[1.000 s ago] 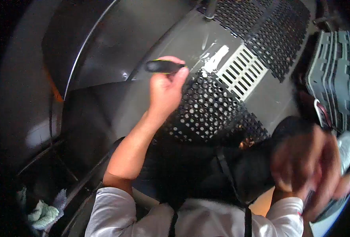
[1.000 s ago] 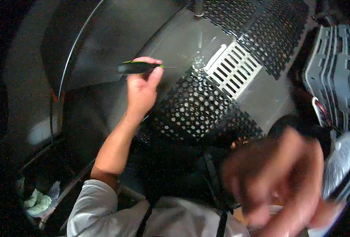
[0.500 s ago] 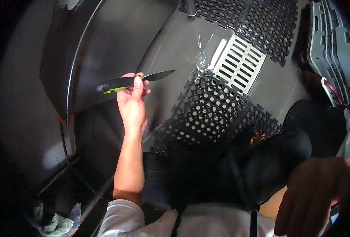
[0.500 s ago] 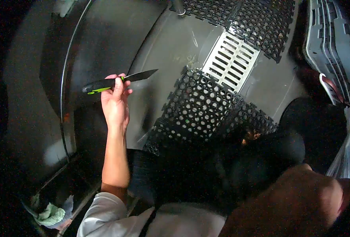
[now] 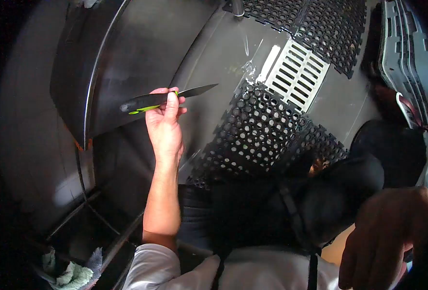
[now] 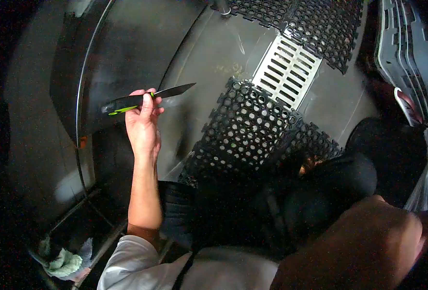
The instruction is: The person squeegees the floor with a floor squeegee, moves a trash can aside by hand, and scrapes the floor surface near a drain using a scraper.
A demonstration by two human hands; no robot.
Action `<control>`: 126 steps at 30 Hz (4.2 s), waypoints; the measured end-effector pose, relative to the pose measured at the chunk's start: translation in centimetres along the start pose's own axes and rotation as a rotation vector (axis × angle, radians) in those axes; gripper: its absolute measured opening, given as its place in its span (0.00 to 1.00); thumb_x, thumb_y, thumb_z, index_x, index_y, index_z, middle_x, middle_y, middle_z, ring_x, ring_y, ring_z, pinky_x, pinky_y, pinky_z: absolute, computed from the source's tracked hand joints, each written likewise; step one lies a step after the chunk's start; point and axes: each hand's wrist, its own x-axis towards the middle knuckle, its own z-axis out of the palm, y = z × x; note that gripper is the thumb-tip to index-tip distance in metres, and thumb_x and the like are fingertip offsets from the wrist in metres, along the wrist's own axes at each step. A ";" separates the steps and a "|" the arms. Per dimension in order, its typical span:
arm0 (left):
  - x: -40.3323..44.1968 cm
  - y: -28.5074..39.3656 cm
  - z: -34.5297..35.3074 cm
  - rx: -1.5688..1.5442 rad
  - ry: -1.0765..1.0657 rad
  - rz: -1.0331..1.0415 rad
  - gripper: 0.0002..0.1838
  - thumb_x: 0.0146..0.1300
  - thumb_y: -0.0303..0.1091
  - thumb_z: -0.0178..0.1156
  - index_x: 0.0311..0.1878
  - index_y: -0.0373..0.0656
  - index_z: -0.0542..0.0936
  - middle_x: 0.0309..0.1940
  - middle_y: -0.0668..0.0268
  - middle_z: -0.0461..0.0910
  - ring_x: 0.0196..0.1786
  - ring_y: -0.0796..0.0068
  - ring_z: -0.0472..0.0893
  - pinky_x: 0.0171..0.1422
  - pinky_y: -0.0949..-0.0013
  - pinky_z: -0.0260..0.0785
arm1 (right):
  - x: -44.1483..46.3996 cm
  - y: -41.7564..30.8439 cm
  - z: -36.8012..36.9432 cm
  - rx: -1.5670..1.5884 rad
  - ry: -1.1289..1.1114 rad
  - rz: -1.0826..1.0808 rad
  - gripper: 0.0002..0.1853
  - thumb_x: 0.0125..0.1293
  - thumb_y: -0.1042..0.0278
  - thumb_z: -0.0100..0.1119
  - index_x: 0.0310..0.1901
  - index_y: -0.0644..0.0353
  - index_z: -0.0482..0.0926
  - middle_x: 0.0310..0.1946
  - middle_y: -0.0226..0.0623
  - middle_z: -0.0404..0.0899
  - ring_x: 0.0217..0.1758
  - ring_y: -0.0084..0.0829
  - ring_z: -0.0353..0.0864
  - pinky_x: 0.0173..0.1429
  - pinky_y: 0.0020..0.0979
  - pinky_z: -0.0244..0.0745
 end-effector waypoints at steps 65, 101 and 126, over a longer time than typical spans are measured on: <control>4.5 -18.9 11.7 0.235 0.046 0.226 0.11 0.57 0.25 0.69 0.42 0.37 0.79 0.51 0.57 0.82 0.56 0.68 0.79 0.64 0.67 0.67 | -2.8 -0.9 -17.5 0.447 0.875 -0.278 0.37 0.75 0.33 0.33 0.39 0.66 0.76 0.18 0.26 0.58 0.20 0.23 0.54 0.31 0.29 0.53; 2.0 -18.7 10.0 0.473 0.134 0.328 0.10 0.54 0.26 0.69 0.38 0.38 0.80 0.48 0.56 0.85 0.52 0.69 0.83 0.60 0.66 0.72 | 0.6 2.2 -15.4 0.405 0.864 -0.123 0.32 0.79 0.40 0.32 0.38 0.62 0.75 0.19 0.23 0.59 0.21 0.21 0.55 0.32 0.27 0.56; 18.7 -15.2 13.0 1.027 0.008 0.123 0.29 0.56 0.46 0.73 0.53 0.35 0.76 0.48 0.49 0.83 0.54 0.54 0.82 0.58 0.57 0.72 | -1.7 0.2 -14.9 0.307 0.768 -0.193 0.29 0.80 0.45 0.33 0.42 0.65 0.76 0.20 0.25 0.61 0.22 0.21 0.56 0.33 0.27 0.57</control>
